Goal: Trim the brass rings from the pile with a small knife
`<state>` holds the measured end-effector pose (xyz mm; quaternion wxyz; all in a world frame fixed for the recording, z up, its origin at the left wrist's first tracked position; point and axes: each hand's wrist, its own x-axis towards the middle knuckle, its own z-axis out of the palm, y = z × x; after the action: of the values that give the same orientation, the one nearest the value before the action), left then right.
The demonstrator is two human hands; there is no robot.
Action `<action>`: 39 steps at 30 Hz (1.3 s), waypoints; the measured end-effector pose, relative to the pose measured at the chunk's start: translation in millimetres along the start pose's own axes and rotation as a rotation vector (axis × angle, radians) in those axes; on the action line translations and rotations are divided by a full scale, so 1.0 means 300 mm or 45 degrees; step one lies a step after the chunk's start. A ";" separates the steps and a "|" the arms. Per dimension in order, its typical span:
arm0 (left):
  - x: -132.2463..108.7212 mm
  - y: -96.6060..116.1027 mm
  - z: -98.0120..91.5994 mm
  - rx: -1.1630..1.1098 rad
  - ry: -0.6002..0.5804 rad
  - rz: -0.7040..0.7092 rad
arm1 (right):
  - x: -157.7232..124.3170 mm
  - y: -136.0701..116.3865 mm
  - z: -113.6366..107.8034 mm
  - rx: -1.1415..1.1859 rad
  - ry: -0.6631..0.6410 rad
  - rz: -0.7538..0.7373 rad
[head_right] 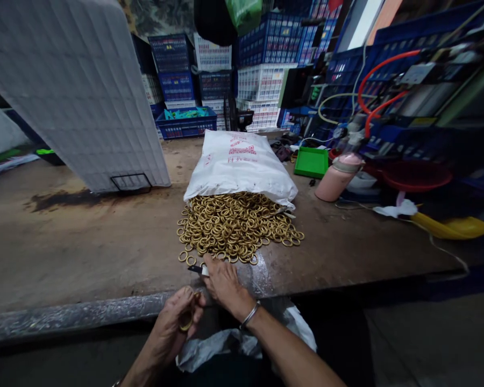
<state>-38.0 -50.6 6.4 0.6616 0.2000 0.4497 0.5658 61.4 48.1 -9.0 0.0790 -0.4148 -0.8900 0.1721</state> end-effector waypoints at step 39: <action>0.085 -0.012 0.045 0.299 0.100 0.001 | -0.068 0.029 -0.051 1.123 0.108 0.323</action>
<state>-25.9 -24.6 1.2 0.6152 0.2537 0.5384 0.5170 85.1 41.3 1.9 0.2629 -0.4538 -0.6700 0.5255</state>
